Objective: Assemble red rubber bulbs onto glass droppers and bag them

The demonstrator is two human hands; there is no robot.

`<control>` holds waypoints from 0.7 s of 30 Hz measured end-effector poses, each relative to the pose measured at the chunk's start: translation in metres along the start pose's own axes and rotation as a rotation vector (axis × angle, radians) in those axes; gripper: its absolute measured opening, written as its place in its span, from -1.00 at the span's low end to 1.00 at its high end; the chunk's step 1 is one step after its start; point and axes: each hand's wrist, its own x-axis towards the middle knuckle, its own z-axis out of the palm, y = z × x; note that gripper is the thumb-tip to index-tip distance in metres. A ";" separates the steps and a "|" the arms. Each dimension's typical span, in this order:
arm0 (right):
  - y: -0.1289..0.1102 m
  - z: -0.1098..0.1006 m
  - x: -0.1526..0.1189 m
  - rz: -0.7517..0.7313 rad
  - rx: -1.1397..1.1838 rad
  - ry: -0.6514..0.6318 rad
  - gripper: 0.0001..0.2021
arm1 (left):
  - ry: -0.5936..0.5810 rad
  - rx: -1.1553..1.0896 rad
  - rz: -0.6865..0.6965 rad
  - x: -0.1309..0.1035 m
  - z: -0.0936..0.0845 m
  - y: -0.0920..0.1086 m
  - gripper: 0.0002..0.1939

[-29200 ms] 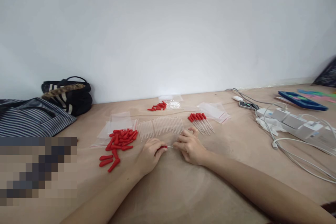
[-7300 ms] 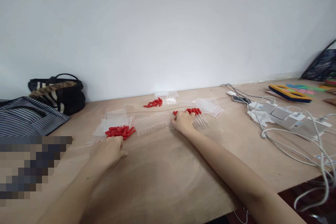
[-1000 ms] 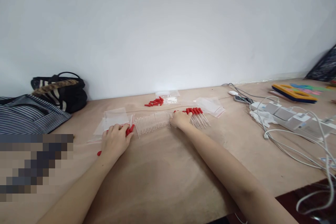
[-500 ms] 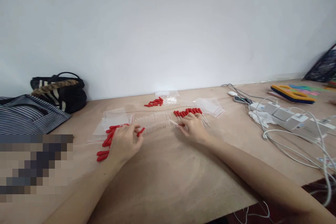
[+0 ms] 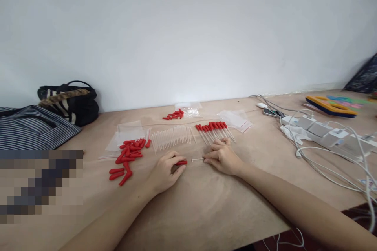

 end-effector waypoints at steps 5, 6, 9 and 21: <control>-0.004 0.003 0.001 0.074 0.051 0.029 -0.86 | 0.024 -0.003 -0.099 0.002 0.007 0.000 -0.82; -0.005 0.004 0.001 0.090 0.064 0.035 -0.88 | 0.031 -0.003 -0.108 0.002 0.008 0.001 -0.82; -0.008 0.008 0.002 0.117 0.086 0.058 -0.91 | 0.060 0.019 -0.104 0.001 0.010 0.001 -0.85; -0.028 0.009 0.004 0.137 0.132 0.164 -0.89 | 0.100 0.056 -0.139 -0.002 0.017 -0.002 -0.89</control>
